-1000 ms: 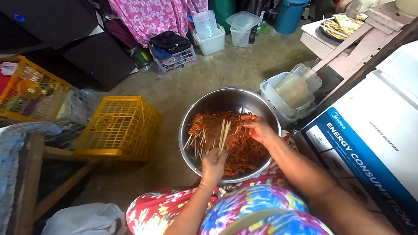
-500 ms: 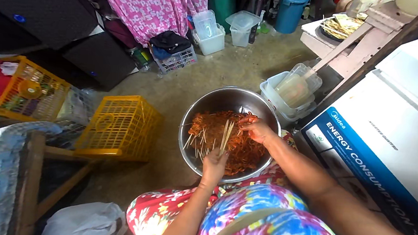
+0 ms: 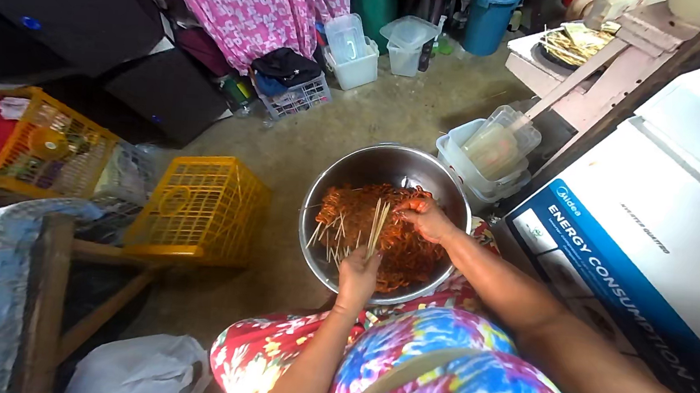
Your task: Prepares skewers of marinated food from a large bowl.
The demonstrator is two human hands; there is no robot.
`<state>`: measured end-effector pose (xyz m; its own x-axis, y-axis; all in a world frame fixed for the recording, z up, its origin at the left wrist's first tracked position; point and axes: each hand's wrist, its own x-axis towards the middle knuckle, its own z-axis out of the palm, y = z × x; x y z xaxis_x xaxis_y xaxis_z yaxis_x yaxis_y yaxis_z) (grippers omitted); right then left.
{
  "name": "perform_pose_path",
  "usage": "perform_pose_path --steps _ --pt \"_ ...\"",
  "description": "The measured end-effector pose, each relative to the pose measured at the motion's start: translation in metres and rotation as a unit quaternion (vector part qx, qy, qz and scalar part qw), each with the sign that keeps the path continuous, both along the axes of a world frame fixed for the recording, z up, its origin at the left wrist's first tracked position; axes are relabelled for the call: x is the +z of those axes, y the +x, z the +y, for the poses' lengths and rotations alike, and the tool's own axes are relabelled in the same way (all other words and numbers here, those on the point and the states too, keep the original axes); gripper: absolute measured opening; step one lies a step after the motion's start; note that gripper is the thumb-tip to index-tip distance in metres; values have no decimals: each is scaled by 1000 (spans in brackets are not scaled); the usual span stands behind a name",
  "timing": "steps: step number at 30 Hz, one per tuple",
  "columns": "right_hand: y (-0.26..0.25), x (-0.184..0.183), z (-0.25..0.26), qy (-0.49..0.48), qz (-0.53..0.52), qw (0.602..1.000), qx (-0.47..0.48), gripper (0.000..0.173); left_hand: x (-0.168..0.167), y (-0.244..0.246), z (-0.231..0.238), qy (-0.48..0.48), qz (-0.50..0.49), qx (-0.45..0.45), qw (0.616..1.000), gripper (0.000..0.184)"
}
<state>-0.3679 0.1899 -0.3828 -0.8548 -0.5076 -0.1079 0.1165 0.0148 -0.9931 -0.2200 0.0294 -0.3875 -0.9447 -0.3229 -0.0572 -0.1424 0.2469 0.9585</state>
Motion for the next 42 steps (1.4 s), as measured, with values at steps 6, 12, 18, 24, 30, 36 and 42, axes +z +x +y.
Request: perform_pose_path --steps 6,12,18,24,30,36,42 --pt "5 1 -2 60 61 995 60 13 0 0 1 -1 -1 4 1000 9" --pt "0 -3 2 45 1 991 128 59 -7 -2 0 56 22 69 996 10" --pt "-8 -1 2 -62 -134 987 -68 26 -7 -2 -1 75 19 60 995 10" --pt "-9 0 2 -103 -165 973 -121 21 -2 -1 1 38 12 2 999 8" --pt "-7 -1 3 -87 -147 981 -86 22 -1 0 0 10 1 -8 1000 9" --pt "-7 1 3 -59 -139 986 -65 15 0 0 1 15 9 -6 1000 8" --pt "-4 2 3 -10 -61 998 -17 11 -1 0 0 31 14 -8 999 9"
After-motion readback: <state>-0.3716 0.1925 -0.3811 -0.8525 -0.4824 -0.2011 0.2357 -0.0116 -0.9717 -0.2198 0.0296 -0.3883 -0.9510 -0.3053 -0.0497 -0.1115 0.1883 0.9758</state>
